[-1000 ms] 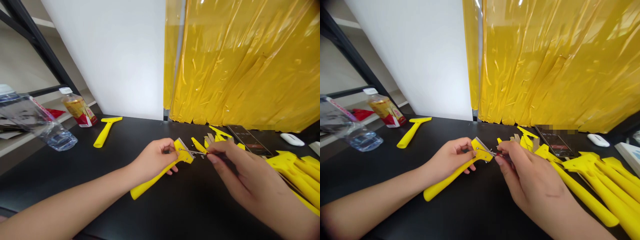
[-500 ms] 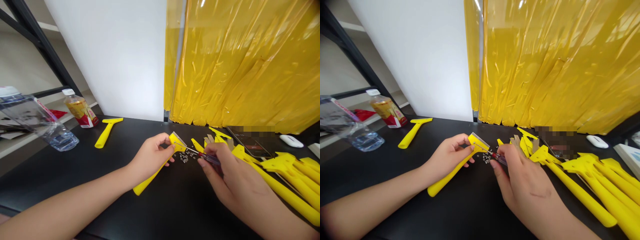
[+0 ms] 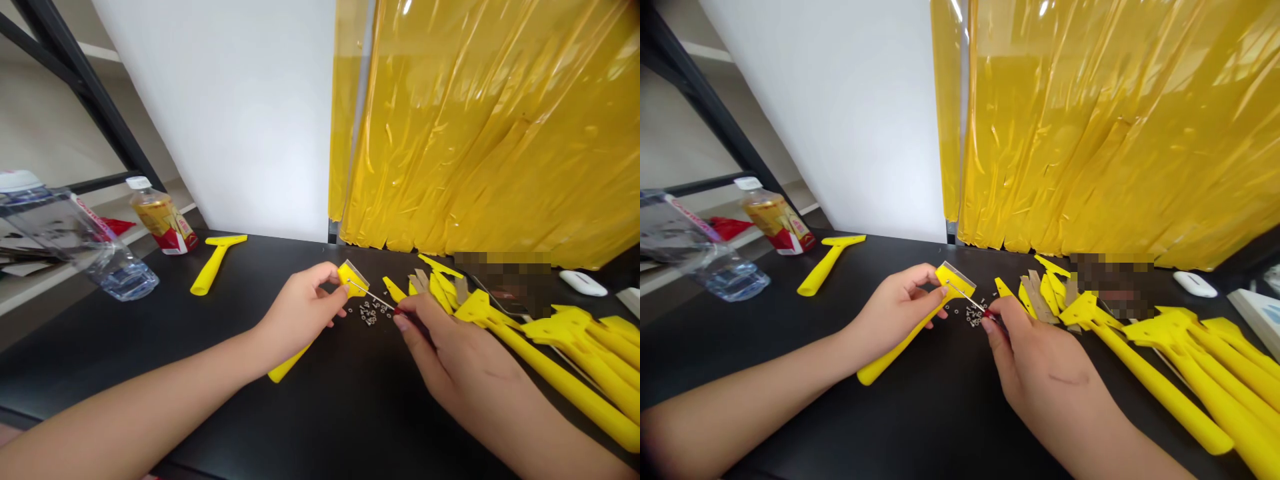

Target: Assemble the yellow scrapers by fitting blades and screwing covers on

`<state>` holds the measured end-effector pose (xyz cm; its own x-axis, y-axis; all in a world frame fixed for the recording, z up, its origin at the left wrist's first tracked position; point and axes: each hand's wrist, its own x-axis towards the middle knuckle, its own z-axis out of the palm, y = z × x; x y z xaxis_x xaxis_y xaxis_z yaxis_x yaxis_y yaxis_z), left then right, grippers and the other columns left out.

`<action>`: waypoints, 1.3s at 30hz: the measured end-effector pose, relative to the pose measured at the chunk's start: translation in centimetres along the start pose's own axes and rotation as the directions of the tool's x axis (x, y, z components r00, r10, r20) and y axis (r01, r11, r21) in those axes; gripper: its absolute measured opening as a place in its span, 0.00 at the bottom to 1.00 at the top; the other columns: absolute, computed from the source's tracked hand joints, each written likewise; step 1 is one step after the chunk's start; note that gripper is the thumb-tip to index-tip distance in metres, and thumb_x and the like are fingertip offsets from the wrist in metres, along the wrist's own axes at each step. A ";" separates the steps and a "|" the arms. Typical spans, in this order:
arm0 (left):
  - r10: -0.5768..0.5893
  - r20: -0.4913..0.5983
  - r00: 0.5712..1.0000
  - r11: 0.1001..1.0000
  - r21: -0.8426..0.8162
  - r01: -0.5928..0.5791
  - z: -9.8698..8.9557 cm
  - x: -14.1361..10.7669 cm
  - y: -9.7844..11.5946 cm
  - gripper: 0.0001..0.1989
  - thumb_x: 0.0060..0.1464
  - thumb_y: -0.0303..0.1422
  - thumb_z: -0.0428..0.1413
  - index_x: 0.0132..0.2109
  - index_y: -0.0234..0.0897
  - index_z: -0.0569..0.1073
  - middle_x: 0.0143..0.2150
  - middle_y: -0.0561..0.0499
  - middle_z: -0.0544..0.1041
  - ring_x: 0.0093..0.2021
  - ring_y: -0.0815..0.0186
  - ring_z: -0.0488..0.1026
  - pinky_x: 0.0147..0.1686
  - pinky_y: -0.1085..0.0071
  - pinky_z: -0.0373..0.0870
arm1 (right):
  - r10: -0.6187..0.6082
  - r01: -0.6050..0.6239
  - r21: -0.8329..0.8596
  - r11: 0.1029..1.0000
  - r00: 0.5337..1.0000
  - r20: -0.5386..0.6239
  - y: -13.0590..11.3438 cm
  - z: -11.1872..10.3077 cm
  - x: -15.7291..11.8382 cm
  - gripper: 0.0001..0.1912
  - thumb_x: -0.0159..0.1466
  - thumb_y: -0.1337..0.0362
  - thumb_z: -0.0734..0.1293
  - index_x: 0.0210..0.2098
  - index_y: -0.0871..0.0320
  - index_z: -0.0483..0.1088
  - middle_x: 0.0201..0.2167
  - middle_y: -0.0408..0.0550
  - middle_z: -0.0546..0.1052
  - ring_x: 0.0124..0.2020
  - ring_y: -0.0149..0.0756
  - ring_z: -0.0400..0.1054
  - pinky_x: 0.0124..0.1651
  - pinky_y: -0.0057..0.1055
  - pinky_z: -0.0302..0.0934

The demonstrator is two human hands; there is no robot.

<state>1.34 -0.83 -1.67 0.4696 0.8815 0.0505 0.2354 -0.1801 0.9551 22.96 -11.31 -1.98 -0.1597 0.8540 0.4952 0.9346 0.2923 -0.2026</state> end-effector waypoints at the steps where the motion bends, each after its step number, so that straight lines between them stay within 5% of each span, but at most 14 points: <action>1: 0.005 0.000 1.000 1.000 0.011 -0.005 0.0 0.0 0.0 0.08 0.65 0.40 0.57 0.42 0.40 0.72 0.40 0.52 0.79 0.35 0.65 0.80 0.28 0.73 0.76 | 0.000 0.000 0.014 1.000 1.000 0.014 0.1 0.0 0.1 0.08 0.76 0.59 0.58 0.46 0.53 0.67 0.31 0.46 0.80 0.23 0.38 0.75 0.26 0.33 0.64; 6: 0.009 0.012 1.000 0.999 0.036 -0.010 -0.1 0.0 -0.1 0.09 0.65 0.41 0.56 0.42 0.40 0.72 0.37 0.51 0.79 0.34 0.63 0.81 0.27 0.72 0.75 | -0.043 0.042 -0.040 0.998 0.999 -0.018 0.2 -0.1 0.3 0.06 0.75 0.61 0.59 0.44 0.53 0.66 0.31 0.46 0.79 0.26 0.40 0.76 0.27 0.33 0.62; 11: 0.020 0.001 1.000 0.999 0.044 -0.020 0.0 -0.2 -0.1 0.10 0.64 0.42 0.57 0.42 0.40 0.74 0.35 0.51 0.80 0.33 0.64 0.80 0.28 0.72 0.75 | 0.001 -0.004 -0.053 0.999 0.999 -0.047 0.1 -0.2 0.1 0.10 0.76 0.57 0.59 0.41 0.52 0.68 0.26 0.45 0.78 0.19 0.37 0.72 0.22 0.31 0.57; 16: 0.019 -0.006 1.000 0.999 0.044 -0.018 0.0 -0.2 -0.2 0.11 0.64 0.42 0.57 0.41 0.40 0.73 0.34 0.51 0.80 0.33 0.63 0.80 0.27 0.72 0.74 | 0.074 -0.076 0.109 0.991 0.997 0.019 0.2 0.0 0.1 0.09 0.75 0.55 0.61 0.47 0.53 0.65 0.32 0.45 0.80 0.24 0.38 0.76 0.26 0.31 0.65; 25: 0.021 -0.016 1.000 0.998 0.055 -0.020 -0.1 -0.1 -0.3 0.09 0.65 0.41 0.56 0.43 0.40 0.73 0.37 0.50 0.81 0.33 0.64 0.80 0.28 0.72 0.74 | 0.058 -0.059 0.028 0.998 0.998 0.015 0.2 0.5 0.0 0.09 0.76 0.57 0.59 0.45 0.53 0.67 0.33 0.47 0.80 0.27 0.41 0.77 0.29 0.35 0.68; 30: 0.030 -0.009 1.000 0.999 0.027 -0.029 0.0 -0.1 -0.2 0.09 0.64 0.41 0.57 0.41 0.40 0.73 0.38 0.51 0.79 0.33 0.65 0.80 0.28 0.72 0.75 | 0.055 -0.062 -0.057 0.996 0.992 -0.118 0.5 0.6 0.4 0.13 0.75 0.58 0.60 0.56 0.55 0.65 0.48 0.57 0.80 0.42 0.48 0.80 0.35 0.38 0.72; 34: 0.034 -0.022 0.999 0.999 0.016 -0.033 0.0 0.0 -0.2 0.09 0.64 0.41 0.57 0.41 0.40 0.73 0.39 0.51 0.79 0.33 0.66 0.79 0.27 0.73 0.74 | 0.036 -0.042 -0.091 0.995 0.997 -0.069 0.4 0.6 0.5 0.08 0.76 0.58 0.58 0.45 0.54 0.65 0.37 0.50 0.80 0.29 0.43 0.78 0.25 0.34 0.66; 39: 0.027 -0.014 1.000 1.000 0.003 -0.027 0.0 0.1 -0.3 0.09 0.64 0.41 0.57 0.43 0.40 0.73 0.43 0.50 0.80 0.33 0.66 0.80 0.27 0.73 0.74 | 0.051 -0.053 -0.025 0.998 0.996 -0.078 0.2 0.5 0.3 0.10 0.76 0.56 0.58 0.49 0.55 0.64 0.38 0.52 0.81 0.30 0.43 0.79 0.27 0.34 0.67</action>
<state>1.33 -0.70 -2.01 0.4638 0.8823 0.0804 0.2254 -0.2053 0.9524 22.90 -10.82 -2.34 -0.0867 0.8314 0.5488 0.9496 0.2356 -0.2069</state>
